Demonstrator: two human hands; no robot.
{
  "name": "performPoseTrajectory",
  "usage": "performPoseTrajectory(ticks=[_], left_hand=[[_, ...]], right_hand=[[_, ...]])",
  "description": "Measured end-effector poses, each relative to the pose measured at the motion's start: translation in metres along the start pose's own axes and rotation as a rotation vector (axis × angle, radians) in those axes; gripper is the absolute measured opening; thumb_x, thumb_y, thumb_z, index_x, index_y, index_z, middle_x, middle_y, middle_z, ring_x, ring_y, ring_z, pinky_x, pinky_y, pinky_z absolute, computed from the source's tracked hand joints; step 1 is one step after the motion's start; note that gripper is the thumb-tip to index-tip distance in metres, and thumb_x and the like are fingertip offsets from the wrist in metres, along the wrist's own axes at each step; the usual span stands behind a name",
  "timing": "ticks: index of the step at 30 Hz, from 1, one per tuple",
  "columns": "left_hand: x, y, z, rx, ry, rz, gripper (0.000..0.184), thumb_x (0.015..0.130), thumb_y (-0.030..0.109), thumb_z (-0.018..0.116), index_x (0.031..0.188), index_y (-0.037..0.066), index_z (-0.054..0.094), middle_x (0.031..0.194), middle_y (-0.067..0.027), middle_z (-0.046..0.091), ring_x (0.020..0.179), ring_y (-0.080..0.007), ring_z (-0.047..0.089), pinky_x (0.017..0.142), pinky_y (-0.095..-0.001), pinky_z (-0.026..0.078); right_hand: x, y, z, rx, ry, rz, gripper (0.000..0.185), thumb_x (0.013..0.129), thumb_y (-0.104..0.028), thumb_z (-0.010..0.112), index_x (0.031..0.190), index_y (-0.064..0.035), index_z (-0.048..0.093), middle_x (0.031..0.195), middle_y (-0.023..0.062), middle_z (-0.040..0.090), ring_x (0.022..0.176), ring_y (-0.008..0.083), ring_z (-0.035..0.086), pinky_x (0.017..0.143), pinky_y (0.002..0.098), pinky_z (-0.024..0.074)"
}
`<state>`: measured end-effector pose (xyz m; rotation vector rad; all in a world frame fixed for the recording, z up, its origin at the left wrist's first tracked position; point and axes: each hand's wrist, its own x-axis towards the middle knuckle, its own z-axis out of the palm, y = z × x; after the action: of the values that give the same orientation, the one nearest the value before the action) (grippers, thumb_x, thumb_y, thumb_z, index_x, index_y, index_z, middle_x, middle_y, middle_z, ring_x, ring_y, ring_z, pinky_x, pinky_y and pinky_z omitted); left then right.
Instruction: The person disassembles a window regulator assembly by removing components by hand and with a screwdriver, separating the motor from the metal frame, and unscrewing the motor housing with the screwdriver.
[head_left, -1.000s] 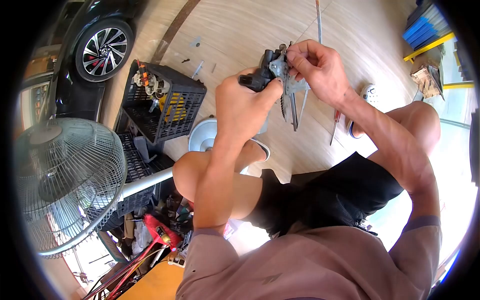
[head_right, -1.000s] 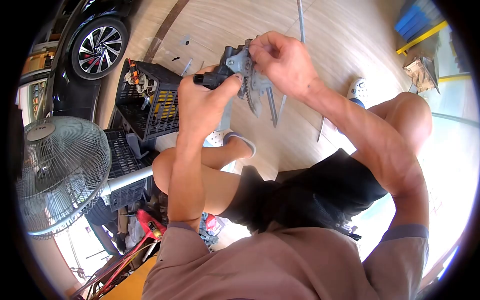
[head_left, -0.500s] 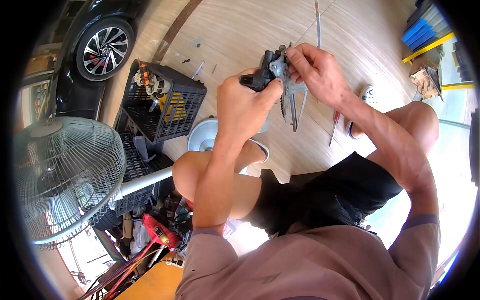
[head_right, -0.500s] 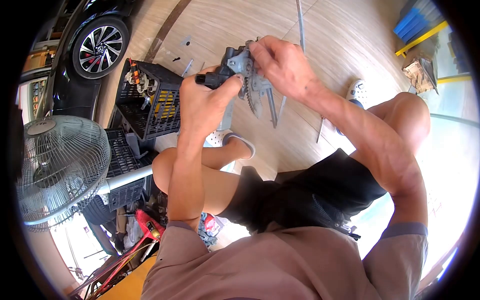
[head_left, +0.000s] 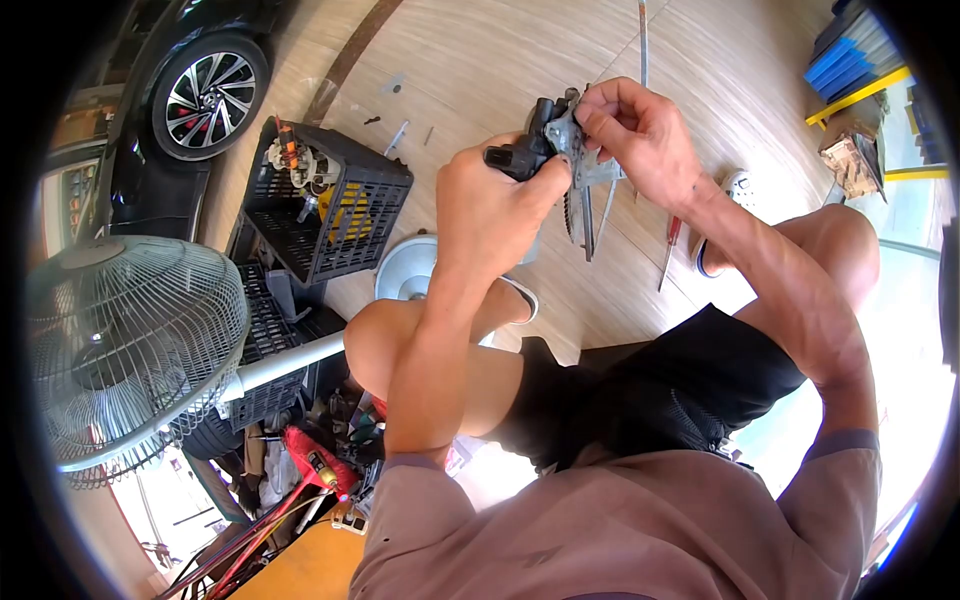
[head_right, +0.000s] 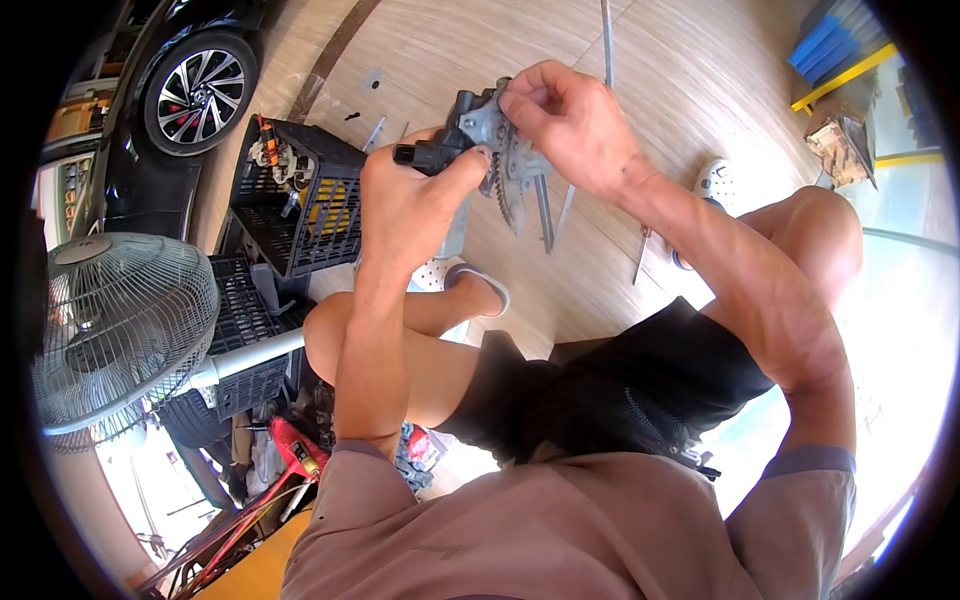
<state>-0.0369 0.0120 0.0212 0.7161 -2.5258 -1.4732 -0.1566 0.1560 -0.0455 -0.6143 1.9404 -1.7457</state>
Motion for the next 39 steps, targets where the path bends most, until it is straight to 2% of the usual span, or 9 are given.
performPoseTrajectory(ticks=[3, 6, 18, 24, 30, 36, 39], left_hand=[[-0.0007, 0.0002, 0.0000, -0.001, 0.003, -0.006, 0.028, 0.080, 0.024, 0.072, 0.073, -0.002, 0.065, 0.055, -0.0045, 0.056, 0.052, -0.0120, 0.051, 0.052, -0.0336, 0.043], [0.0003, 0.0003, 0.0002, 0.012, 0.008, 0.005, 0.029, 0.080, 0.025, 0.072, 0.073, -0.002, 0.065, 0.055, -0.0048, 0.056, 0.052, -0.0122, 0.051, 0.052, -0.0337, 0.044], [-0.0009, 0.0017, 0.0008, 0.004, 0.007, 0.009, 0.029, 0.081, 0.025, 0.072, 0.075, -0.002, 0.067, 0.055, -0.0051, 0.057, 0.053, -0.0123, 0.051, 0.053, -0.0333, 0.044], [0.0000, 0.0015, 0.0011, 0.002, 0.005, -0.002, 0.028, 0.081, 0.025, 0.072, 0.075, -0.002, 0.067, 0.055, -0.0051, 0.057, 0.052, -0.0124, 0.051, 0.053, -0.0333, 0.043], [0.0001, 0.0034, -0.0003, 0.016, 0.005, -0.004, 0.029, 0.081, 0.025, 0.072, 0.074, -0.002, 0.066, 0.054, -0.0056, 0.057, 0.051, -0.0133, 0.052, 0.052, -0.0337, 0.044], [0.0013, -0.0014, 0.0007, 0.018, 0.019, 0.032, 0.030, 0.080, 0.026, 0.073, 0.074, -0.002, 0.067, 0.055, -0.0068, 0.058, 0.051, -0.0158, 0.054, 0.054, -0.0348, 0.045], [0.0001, 0.0027, -0.0005, 0.033, 0.025, 0.034, 0.030, 0.080, 0.027, 0.073, 0.075, -0.003, 0.067, 0.055, -0.0071, 0.058, 0.053, -0.0157, 0.054, 0.055, -0.0352, 0.046]], right_hand=[[0.0008, -0.0011, -0.0017, -0.053, -0.038, 0.005, 0.021, 0.104, -0.017, 0.062, 0.112, 0.0015, 0.066, 0.092, 0.0052, 0.069, 0.082, 0.0118, 0.064, 0.072, 0.0291, 0.0533], [0.0021, 0.0039, -0.0019, -0.018, -0.023, 0.016, 0.028, 0.100, -0.025, 0.066, 0.108, 0.0019, 0.068, 0.088, 0.0087, 0.071, 0.079, 0.0151, 0.066, 0.073, 0.0324, 0.0534], [0.0000, 0.0017, -0.0033, 0.023, -0.023, -0.021, 0.027, 0.101, -0.023, 0.065, 0.111, 0.0014, 0.067, 0.090, 0.0070, 0.071, 0.079, 0.0135, 0.066, 0.072, 0.0304, 0.0537], [0.0004, 0.0021, -0.0062, -0.026, -0.043, 0.052, 0.028, 0.101, -0.026, 0.064, 0.109, 0.0012, 0.067, 0.089, 0.0071, 0.071, 0.080, 0.0144, 0.066, 0.072, 0.0321, 0.0536], [-0.0009, 0.0024, -0.0039, -0.021, -0.028, -0.013, 0.032, 0.102, -0.031, 0.063, 0.108, 0.0004, 0.068, 0.088, 0.0072, 0.070, 0.080, 0.0150, 0.066, 0.072, 0.0328, 0.0531], [0.0009, 0.0019, -0.0065, 0.009, -0.035, 0.010, 0.031, 0.102, -0.030, 0.064, 0.110, -0.0002, 0.069, 0.088, 0.0078, 0.071, 0.080, 0.0146, 0.066, 0.073, 0.0321, 0.0537], [0.0018, 0.0058, -0.0068, -0.067, -0.002, -0.051, 0.030, 0.102, -0.029, 0.063, 0.110, -0.0008, 0.070, 0.087, 0.0067, 0.070, 0.079, 0.0128, 0.066, 0.072, 0.0305, 0.0536]])
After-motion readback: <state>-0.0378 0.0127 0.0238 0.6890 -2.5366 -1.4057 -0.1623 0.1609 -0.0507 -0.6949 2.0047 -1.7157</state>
